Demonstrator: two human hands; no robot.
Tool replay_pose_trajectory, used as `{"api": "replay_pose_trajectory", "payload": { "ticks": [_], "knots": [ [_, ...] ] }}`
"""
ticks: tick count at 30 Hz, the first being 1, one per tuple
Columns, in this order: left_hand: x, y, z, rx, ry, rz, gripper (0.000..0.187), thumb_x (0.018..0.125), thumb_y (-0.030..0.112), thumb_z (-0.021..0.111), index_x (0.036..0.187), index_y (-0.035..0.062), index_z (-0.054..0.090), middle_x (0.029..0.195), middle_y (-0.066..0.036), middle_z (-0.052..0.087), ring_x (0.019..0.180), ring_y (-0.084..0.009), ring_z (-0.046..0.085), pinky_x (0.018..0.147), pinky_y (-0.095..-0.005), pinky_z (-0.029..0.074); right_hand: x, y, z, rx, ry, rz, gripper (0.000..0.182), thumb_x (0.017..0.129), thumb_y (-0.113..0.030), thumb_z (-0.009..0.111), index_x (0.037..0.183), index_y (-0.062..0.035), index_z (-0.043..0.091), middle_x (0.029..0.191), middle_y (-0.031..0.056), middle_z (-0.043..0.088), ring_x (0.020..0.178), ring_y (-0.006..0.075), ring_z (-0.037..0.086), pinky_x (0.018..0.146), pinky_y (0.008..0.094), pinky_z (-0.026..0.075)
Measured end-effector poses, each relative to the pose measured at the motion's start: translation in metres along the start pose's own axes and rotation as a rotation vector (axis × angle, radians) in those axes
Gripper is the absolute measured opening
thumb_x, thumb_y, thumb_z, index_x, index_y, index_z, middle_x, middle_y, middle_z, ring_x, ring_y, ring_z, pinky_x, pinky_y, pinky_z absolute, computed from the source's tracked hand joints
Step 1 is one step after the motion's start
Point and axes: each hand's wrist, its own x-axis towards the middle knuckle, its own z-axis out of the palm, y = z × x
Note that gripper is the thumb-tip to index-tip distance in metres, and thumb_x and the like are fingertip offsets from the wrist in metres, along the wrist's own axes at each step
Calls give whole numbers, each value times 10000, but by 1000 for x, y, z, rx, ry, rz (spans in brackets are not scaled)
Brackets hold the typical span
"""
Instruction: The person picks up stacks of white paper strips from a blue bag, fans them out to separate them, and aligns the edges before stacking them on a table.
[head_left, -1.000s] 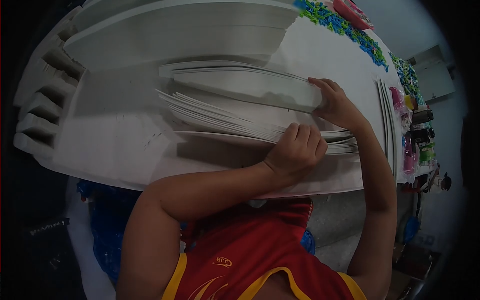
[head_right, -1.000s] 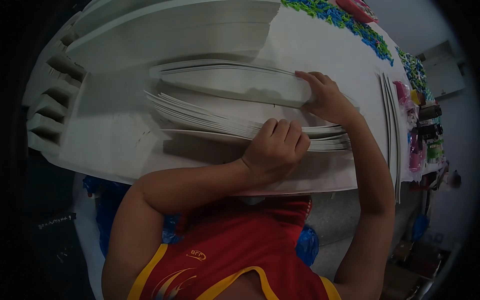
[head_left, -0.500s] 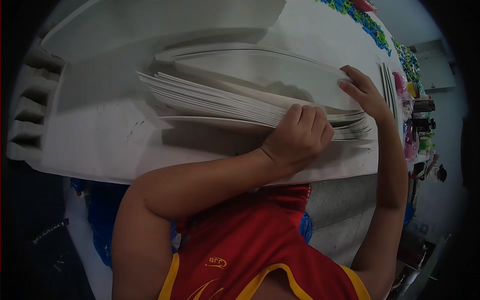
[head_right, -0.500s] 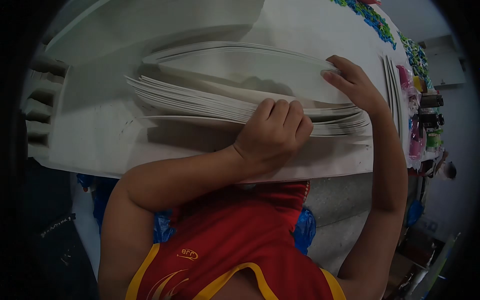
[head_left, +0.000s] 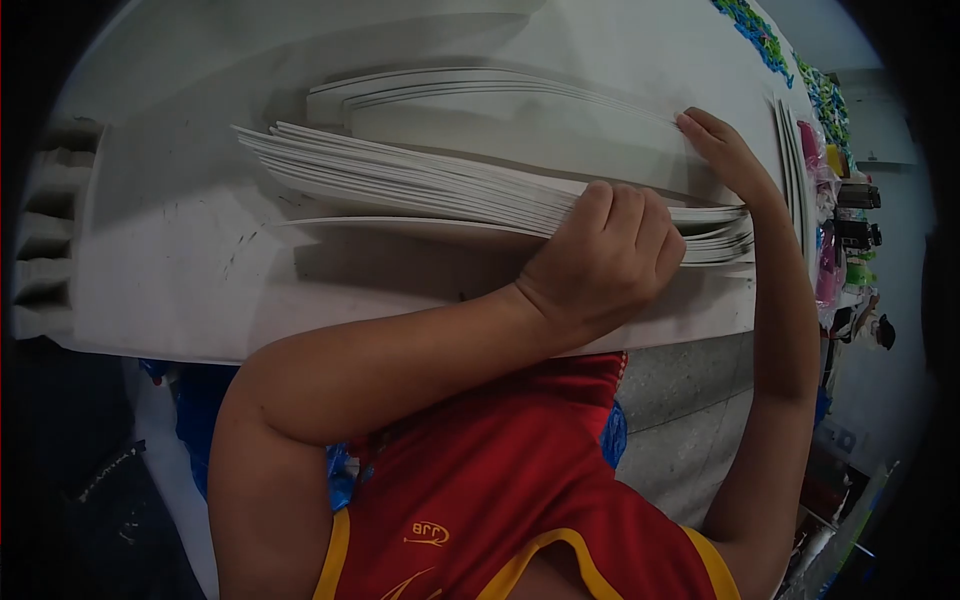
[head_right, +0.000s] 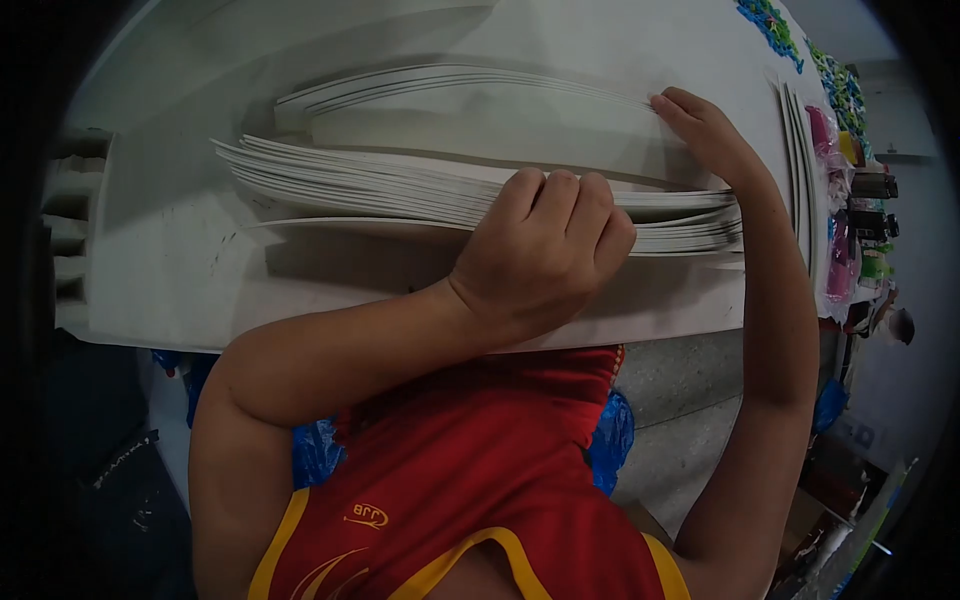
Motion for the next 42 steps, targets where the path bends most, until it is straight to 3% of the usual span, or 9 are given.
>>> {"api": "replay_pose_trajectory", "payload": {
  "ticks": [8, 14, 16, 22, 31, 42],
  "knots": [
    [-1, 0, 3, -12, -2, -3, 158, 910, 179, 610, 934, 23, 622, 945, -140, 651, 822, -247, 608, 742, -361, 491, 7, 6, -1, 26, -14, 115, 427, 1090, -454, 569, 1101, -44, 691, 882, -46, 540, 871, 82, 451, 824, 267, 415],
    [-2, 0, 4, -1, -8, -10, 157, 916, 181, 608, 950, 29, 630, 967, -144, 665, 840, -252, 626, 773, -368, 503, 13, 18, -2, 108, -10, 107, 467, 1070, -451, 611, 1211, -22, 728, 974, -33, 653, 941, 85, 532, 877, 254, 437],
    [-2, 1, 4, -11, -7, -11, 157, 917, 182, 608, 954, 32, 633, 976, -143, 670, 848, -252, 634, 781, -367, 507, 10, 15, 2, 143, 65, 103, 473, 1070, -451, 616, 1187, -7, 731, 999, -26, 678, 962, 91, 548, 900, 251, 439],
    [-2, -1, 3, 8, -24, 3, 157, 920, 183, 607, 952, 32, 637, 991, -146, 679, 871, -254, 651, 797, -373, 519, 5, 10, 0, 131, 17, 44, 416, 1089, -407, 602, 1090, -5, 711, 927, -42, 626, 919, 85, 509, 903, 261, 430],
    [-1, -1, 2, -5, -5, 10, 164, 901, 171, 624, 960, 20, 650, 982, -155, 683, 879, -262, 658, 791, -375, 522, -35, -2, -13, 210, 32, -49, 342, 1107, -334, 605, 1060, -7, 694, 907, -51, 595, 908, 67, 488, 873, 241, 423],
    [-2, -2, 2, 1, -12, 21, 156, 879, 156, 634, 952, 21, 657, 1020, -165, 698, 863, -262, 648, 777, -384, 513, -37, -9, -14, 176, 78, 5, 397, 1087, -375, 633, 1042, 14, 695, 883, -47, 602, 866, 60, 489, 812, 237, 428]
  ]
}}
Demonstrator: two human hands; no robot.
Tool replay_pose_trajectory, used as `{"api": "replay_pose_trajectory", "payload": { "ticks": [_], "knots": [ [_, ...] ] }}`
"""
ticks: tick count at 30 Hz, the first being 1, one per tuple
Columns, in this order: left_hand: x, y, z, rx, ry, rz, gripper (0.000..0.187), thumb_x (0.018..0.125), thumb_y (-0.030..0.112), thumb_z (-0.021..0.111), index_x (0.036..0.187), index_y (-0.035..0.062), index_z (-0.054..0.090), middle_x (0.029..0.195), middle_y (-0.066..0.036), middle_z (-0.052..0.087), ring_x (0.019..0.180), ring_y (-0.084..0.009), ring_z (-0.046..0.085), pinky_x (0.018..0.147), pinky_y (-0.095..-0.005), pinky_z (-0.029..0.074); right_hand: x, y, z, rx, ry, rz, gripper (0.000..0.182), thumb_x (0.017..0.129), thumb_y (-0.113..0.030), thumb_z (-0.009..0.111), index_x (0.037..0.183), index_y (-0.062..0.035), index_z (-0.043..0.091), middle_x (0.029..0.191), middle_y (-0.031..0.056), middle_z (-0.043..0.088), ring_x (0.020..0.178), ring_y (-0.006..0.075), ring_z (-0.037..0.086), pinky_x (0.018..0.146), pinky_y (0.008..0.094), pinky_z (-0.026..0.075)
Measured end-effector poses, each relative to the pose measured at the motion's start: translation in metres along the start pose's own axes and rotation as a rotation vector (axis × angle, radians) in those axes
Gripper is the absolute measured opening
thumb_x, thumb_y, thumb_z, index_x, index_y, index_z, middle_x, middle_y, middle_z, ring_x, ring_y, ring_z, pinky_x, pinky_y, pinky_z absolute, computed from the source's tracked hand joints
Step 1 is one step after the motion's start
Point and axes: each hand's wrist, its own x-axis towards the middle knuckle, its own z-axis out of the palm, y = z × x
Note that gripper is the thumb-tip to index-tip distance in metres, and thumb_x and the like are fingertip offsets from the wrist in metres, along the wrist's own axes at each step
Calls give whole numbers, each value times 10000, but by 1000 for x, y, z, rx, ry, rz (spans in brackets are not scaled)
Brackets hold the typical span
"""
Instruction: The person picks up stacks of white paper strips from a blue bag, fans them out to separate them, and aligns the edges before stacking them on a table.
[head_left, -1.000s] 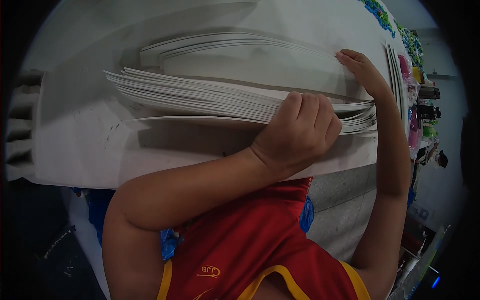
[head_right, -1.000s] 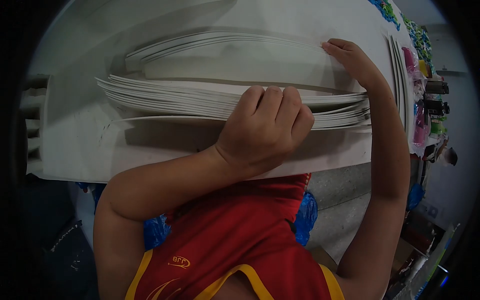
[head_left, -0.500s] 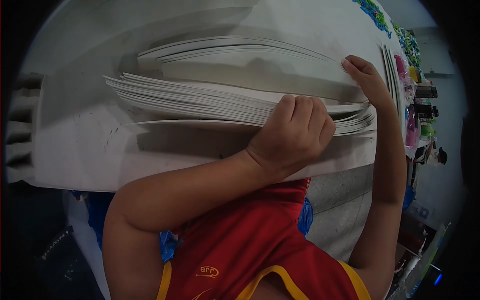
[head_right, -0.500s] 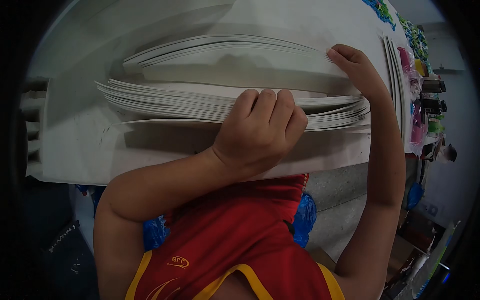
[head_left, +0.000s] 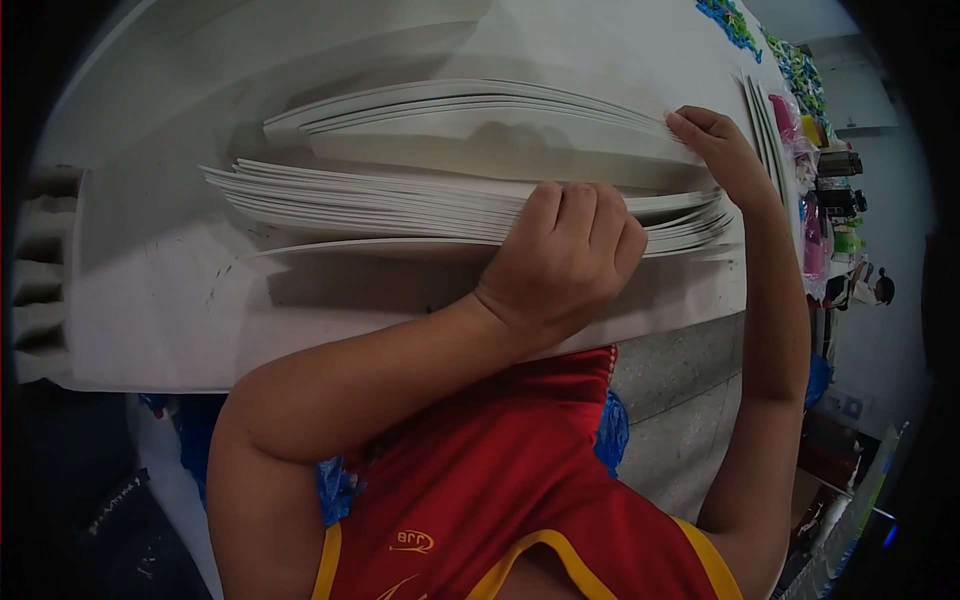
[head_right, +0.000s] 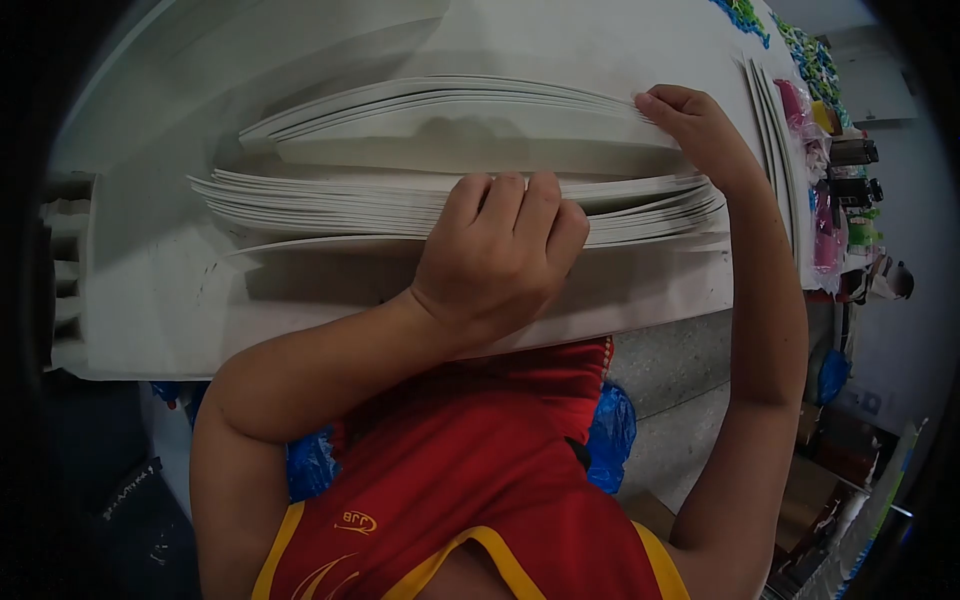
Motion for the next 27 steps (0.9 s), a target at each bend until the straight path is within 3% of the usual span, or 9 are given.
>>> {"api": "replay_pose_trajectory", "payload": {
  "ticks": [4, 7, 9, 13, 15, 20, 22, 27],
  "knots": [
    [0, -1, 3, -1, 15, 5, 187, 871, 156, 640, 995, 17, 662, 1041, -181, 696, 840, -253, 632, 762, -372, 496, -2, 4, 1, -51, 16, -33, 379, 1090, -360, 635, 1022, 9, 694, 850, -55, 566, 820, 61, 458, 761, 249, 416],
    [4, -4, -2, 14, 28, -10, 298, 849, 164, 665, 1101, 4, 679, 1161, -240, 698, 809, -245, 611, 749, -359, 479, -19, 0, 1, 8, -15, -75, 345, 1094, -330, 637, 1014, 1, 690, 835, -57, 541, 810, 62, 439, 750, 253, 408],
    [4, -2, -2, 15, -41, -38, 285, 963, 172, 576, 1136, -18, 700, 1241, -304, 702, 831, -251, 598, 766, -366, 485, -32, -2, 2, -4, -4, -85, 334, 1095, -321, 638, 1012, -1, 688, 832, -57, 538, 808, 62, 438, 750, 250, 406],
    [3, -5, -1, 0, -47, -7, 345, 956, 165, 572, 1216, -18, 705, 1311, -338, 682, 813, -242, 585, 744, -359, 471, -43, 2, 6, -50, 19, -173, 328, 1094, -321, 642, 1014, -5, 685, 823, -54, 533, 801, 63, 437, 739, 249, 403],
    [1, -2, 0, 16, -147, -58, 700, 709, 316, 812, 1334, 30, 685, 1419, -311, 623, 880, -262, 592, 800, -394, 466, -46, 1, 5, -60, 22, -142, 331, 1095, -327, 640, 1020, -7, 687, 824, -49, 540, 800, 63, 444, 732, 253, 409],
    [1, -2, -2, 11, -164, -49, 730, 685, 324, 838, 1337, 31, 688, 1425, -300, 622, 897, -267, 591, 805, -394, 467, -45, 1, 12, -53, 43, -136, 352, 1097, -350, 633, 1052, -9, 705, 829, -30, 578, 796, 67, 478, 716, 267, 433],
    [1, -3, -2, 14, -155, -44, 735, 681, 329, 843, 1335, 30, 688, 1426, -300, 621, 897, -268, 591, 806, -394, 468, -44, 1, 13, -74, 66, -124, 339, 1108, -347, 616, 1001, -28, 659, 827, -72, 489, 790, 44, 405, 699, 238, 363],
    [1, -3, -4, 13, -167, -54, 713, 677, 326, 842, 1312, 42, 684, 1428, -276, 619, 904, -271, 598, 814, -399, 475, -40, 3, 13, -57, 41, -142, 357, 1110, -359, 609, 996, -24, 656, 829, -70, 488, 790, 46, 406, 702, 237, 365]
  ]
}}
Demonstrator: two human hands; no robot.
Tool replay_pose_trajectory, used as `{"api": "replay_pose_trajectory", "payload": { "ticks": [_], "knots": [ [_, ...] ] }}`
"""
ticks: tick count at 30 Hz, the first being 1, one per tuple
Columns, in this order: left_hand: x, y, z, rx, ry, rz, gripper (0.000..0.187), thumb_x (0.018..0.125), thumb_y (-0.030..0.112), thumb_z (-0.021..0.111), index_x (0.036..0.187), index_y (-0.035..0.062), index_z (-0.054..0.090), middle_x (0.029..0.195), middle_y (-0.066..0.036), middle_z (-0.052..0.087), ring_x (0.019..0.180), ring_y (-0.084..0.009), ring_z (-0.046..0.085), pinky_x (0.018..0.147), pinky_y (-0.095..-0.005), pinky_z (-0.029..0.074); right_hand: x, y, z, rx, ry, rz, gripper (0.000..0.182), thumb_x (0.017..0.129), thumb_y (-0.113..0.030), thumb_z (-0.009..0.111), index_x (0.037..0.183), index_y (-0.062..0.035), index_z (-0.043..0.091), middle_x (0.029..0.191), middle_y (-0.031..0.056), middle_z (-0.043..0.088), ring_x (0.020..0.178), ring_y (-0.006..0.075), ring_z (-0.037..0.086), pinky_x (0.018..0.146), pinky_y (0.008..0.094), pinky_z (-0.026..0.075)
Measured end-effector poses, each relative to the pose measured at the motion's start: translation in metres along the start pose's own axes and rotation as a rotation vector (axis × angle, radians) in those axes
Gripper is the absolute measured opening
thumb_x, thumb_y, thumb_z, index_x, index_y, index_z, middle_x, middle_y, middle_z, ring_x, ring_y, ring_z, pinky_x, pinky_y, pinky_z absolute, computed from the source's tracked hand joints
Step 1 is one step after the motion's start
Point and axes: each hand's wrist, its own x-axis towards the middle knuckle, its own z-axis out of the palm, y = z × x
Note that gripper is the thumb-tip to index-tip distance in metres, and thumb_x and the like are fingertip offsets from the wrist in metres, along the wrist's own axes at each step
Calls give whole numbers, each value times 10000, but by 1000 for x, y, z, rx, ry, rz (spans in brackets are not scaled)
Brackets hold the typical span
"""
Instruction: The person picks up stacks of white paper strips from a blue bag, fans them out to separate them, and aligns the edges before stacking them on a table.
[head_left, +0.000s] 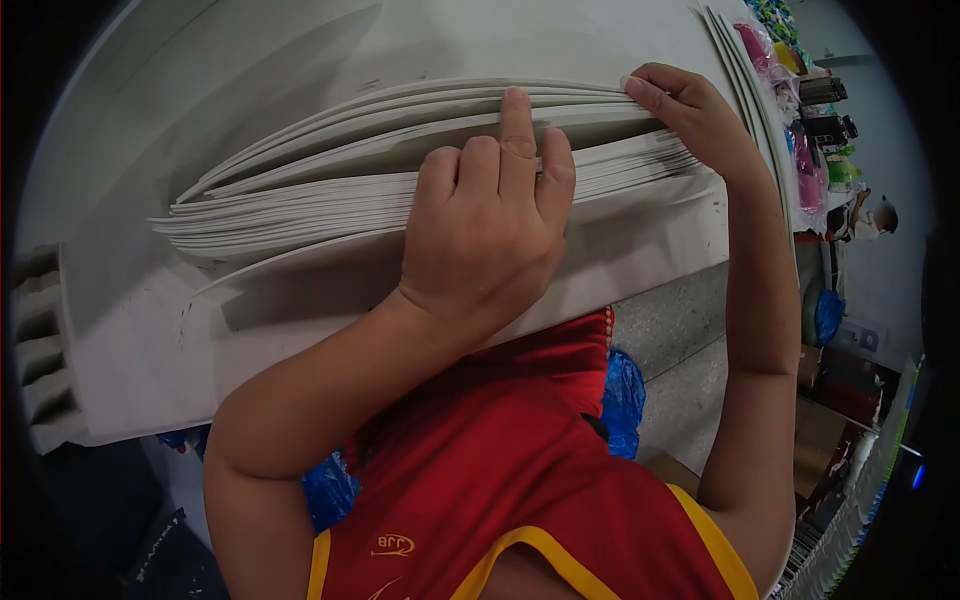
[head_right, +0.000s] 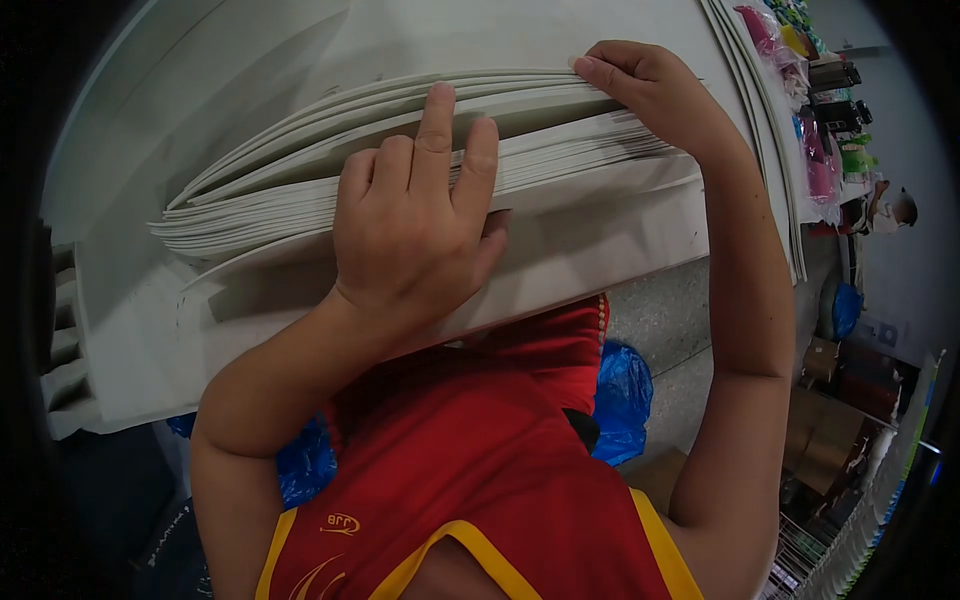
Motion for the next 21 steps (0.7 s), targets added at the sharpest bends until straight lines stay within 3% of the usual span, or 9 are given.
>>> {"api": "replay_pose_trajectory", "payload": {
  "ticks": [4, 6, 12, 14, 16, 18, 21],
  "knots": [
    [1, -1, 0, 8, -9, -13, 686, 678, 321, 839, 1292, 55, 684, 1396, -240, 626, 911, -275, 605, 822, -405, 480, 6, 1, 0, -18, -24, -15, 370, 1113, -364, 602, 994, -20, 662, 826, -65, 495, 794, 45, 415, 702, 238, 371],
    [3, -3, 6, 41, 135, 57, 304, 886, 156, 592, 1116, -1, 714, 1221, -230, 682, 794, -240, 581, 739, -368, 475, 10, -4, 0, -55, -48, -3, 360, 1108, -358, 612, 998, -19, 667, 825, -67, 500, 788, 43, 418, 691, 239, 371],
    [3, -3, 10, 45, 160, 66, 280, 917, 156, 586, 1104, -11, 710, 1179, -211, 674, 786, -231, 574, 723, -350, 472, 33, -5, 0, -65, -130, -19, 308, 1085, -311, 659, 1034, -9, 690, 836, -71, 534, 760, 29, 426, 648, 229, 370],
    [3, -3, 9, 42, 152, 62, 276, 918, 154, 585, 1098, -14, 709, 1178, -211, 675, 784, -230, 572, 718, -347, 471, 38, -7, 0, -23, -141, -34, 296, 1081, -297, 667, 1046, -4, 693, 841, -72, 541, 755, 24, 430, 642, 226, 374],
    [2, 0, 6, 39, 143, 56, 272, 918, 151, 583, 1091, -18, 708, 1176, -210, 675, 783, -229, 571, 713, -344, 470, 42, -11, -4, -53, -171, -12, 336, 1090, -312, 638, 1102, 15, 717, 826, -15, 616, 775, 72, 523, 710, 266, 462],
    [0, 5, 1, -5, 7, -20, 657, 679, 322, 831, 1248, 38, 666, 1301, -204, 638, 924, -275, 613, 820, -412, 484, 48, 2, -3, -5, -169, -49, 330, 1094, -304, 632, 1104, 16, 713, 845, -20, 622, 796, 69, 528, 741, 265, 473],
    [0, 3, 4, -1, 49, -4, 615, 710, 313, 800, 1229, 16, 659, 1295, -204, 642, 891, -263, 606, 798, -403, 478, 55, 2, -6, 23, -202, -35, 325, 1102, -298, 616, 1099, 17, 697, 897, -27, 624, 859, 67, 528, 826, 259, 485]
  ]
}}
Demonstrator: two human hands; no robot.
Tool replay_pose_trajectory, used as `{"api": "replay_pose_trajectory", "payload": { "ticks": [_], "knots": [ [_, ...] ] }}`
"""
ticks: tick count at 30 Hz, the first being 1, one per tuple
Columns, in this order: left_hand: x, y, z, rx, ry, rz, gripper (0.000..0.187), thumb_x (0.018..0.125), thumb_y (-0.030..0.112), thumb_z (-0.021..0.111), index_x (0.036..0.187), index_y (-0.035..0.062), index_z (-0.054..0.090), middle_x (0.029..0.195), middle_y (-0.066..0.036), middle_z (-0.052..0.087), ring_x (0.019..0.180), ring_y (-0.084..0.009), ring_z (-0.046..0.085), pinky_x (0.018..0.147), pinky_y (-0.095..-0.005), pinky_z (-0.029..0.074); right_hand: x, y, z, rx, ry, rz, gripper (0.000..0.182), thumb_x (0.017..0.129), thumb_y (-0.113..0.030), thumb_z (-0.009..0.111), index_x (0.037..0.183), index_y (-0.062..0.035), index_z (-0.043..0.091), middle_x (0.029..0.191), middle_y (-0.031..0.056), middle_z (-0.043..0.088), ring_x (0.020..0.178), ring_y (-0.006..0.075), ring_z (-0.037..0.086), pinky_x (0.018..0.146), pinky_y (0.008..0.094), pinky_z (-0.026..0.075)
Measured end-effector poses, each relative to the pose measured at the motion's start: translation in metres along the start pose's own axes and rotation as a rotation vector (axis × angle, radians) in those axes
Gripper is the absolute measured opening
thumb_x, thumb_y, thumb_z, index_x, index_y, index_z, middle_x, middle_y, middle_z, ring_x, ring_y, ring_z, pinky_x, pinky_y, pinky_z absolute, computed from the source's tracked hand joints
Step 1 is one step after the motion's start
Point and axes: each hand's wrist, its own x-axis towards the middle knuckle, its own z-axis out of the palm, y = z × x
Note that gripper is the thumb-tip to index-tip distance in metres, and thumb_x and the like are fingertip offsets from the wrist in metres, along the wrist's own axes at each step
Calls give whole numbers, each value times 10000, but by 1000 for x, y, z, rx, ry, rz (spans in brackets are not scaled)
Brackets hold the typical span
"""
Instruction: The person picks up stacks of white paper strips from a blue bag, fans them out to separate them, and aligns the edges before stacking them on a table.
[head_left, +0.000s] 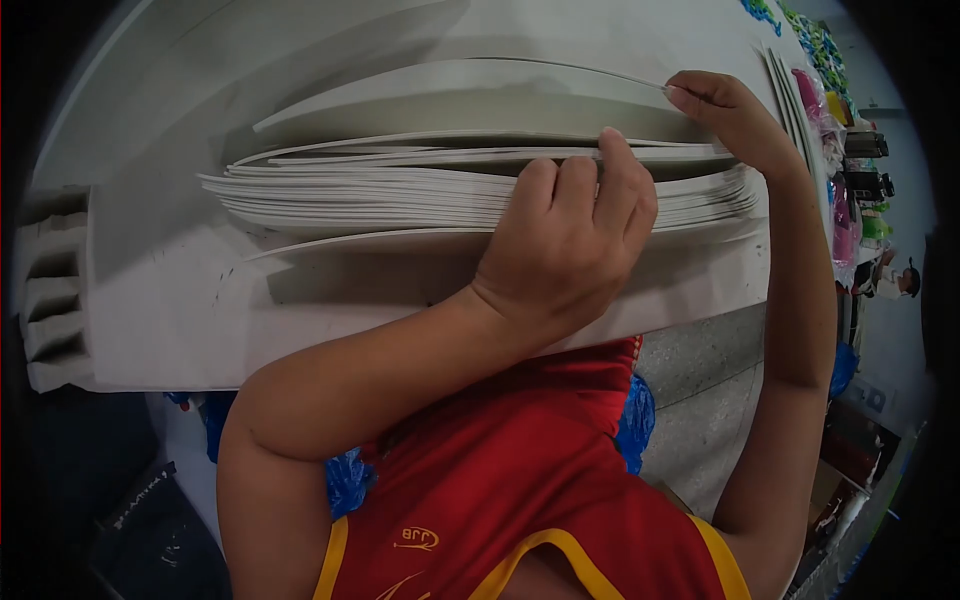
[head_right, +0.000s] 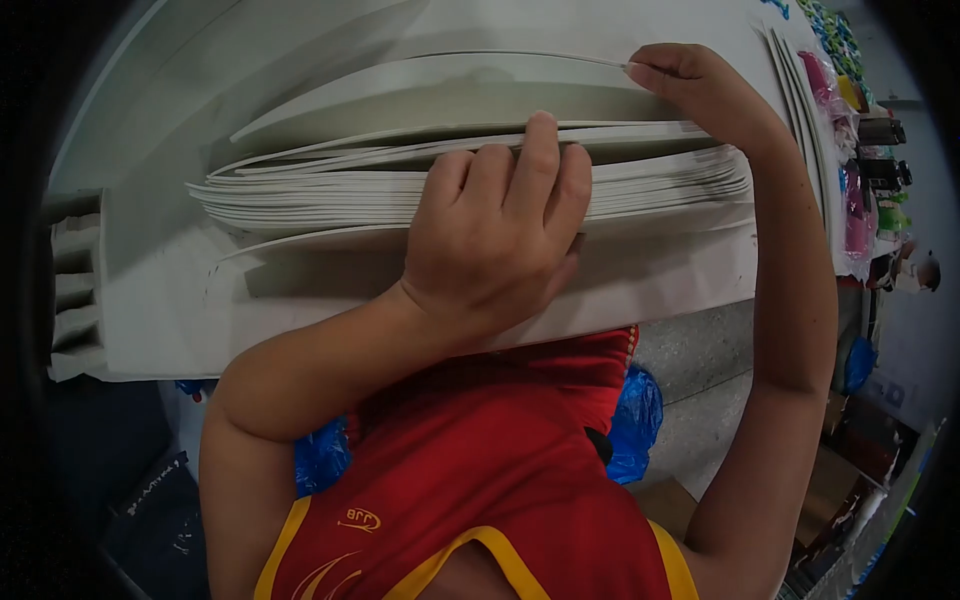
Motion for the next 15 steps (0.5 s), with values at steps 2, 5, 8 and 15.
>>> {"api": "replay_pose_trajectory", "payload": {
  "ticks": [2, 5, 8, 15],
  "knots": [
    [0, -1, 1, 34, 15, 9, 546, 753, 294, 760, 1206, 5, 665, 1270, -207, 651, 863, -258, 600, 776, -393, 474, 4, 3, -4, -11, -27, 21, 320, 1105, -293, 609, 1090, 18, 680, 911, -29, 613, 875, 72, 512, 836, 259, 472],
    [3, -3, 2, 66, 68, 31, 377, 855, 224, 647, 1130, -31, 687, 1200, -234, 678, 809, -250, 581, 748, -368, 472, 5, 3, -4, -25, -10, 8, 308, 1105, -280, 602, 1050, 18, 660, 900, -33, 590, 875, 74, 495, 833, 255, 455],
    [4, -2, 2, 70, 115, 30, 308, 907, 177, 582, 1087, -44, 700, 1149, -242, 691, 782, -245, 575, 722, -350, 467, 2, 0, -1, -36, 23, -10, 242, 1089, -234, 609, 1033, -1, 644, 895, -43, 581, 866, 65, 483, 806, 253, 439],
    [4, -2, -4, 87, 133, 24, 330, 901, 167, 599, 1107, -73, 692, 1129, -247, 687, 780, -232, 586, 697, -330, 463, -17, 4, 1, -13, 82, -32, 249, 945, -26, 727, 1173, -17, 627, 1061, -6, 637, 1005, 90, 565, 924, 252, 460]
  ]
}}
